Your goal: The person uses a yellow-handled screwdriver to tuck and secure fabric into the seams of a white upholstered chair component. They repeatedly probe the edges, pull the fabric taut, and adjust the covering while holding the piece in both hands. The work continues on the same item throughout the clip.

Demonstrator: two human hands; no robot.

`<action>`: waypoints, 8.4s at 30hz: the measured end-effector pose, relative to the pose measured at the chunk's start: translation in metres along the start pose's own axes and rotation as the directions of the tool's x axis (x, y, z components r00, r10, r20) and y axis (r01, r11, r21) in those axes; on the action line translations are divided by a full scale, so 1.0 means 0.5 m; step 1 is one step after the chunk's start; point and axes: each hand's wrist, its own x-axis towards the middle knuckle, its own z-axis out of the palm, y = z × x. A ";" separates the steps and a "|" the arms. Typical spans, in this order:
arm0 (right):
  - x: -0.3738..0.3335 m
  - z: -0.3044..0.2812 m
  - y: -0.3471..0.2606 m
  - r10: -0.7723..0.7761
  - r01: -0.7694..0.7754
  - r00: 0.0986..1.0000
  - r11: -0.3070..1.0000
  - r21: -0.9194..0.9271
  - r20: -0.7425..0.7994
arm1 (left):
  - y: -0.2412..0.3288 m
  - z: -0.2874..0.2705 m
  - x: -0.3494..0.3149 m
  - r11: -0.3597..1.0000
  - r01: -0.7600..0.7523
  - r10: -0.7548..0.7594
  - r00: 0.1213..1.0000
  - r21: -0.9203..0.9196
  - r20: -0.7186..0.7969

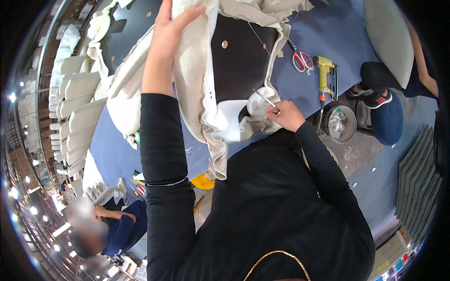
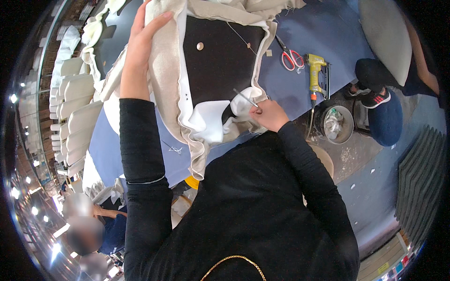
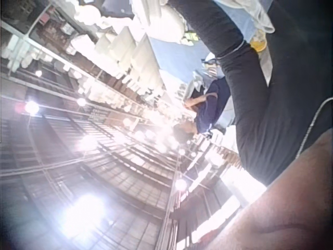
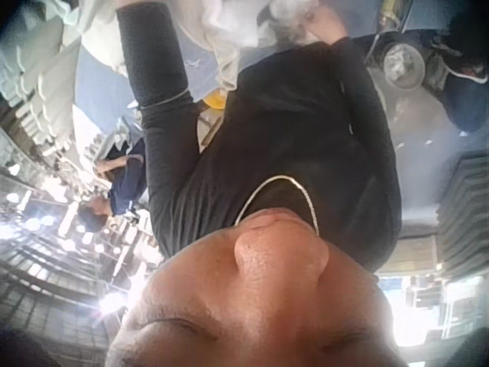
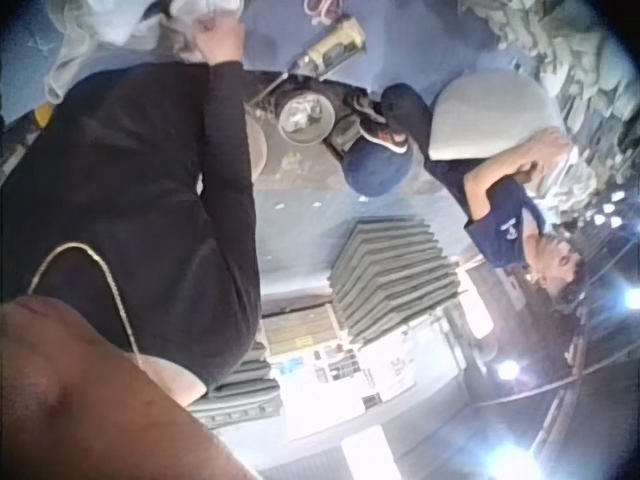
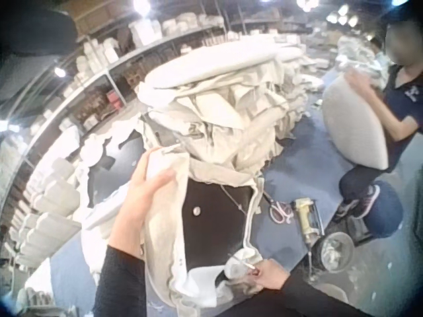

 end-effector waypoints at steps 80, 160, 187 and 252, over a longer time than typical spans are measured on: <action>-0.114 -0.273 -0.408 -0.050 0.104 0.994 0.229 0.968 -0.095 | 0.122 0.083 -0.281 0.727 0.060 0.040 0.991 -0.684 0.129; -0.003 0.046 -0.554 -0.376 0.430 0.900 0.689 0.583 -0.220 | 0.138 -0.070 -0.365 0.989 -0.007 0.078 0.878 0.151 -0.472; -0.031 -0.054 -0.592 -0.431 0.235 0.894 0.681 0.694 0.120 | 0.150 -0.066 -0.374 0.996 0.036 -0.066 0.919 -0.084 -0.388; -0.189 -0.083 -0.490 -0.477 0.482 0.862 0.876 -0.011 -0.174 | 0.100 -0.102 -0.415 0.942 -0.333 0.331 0.906 0.039 -0.264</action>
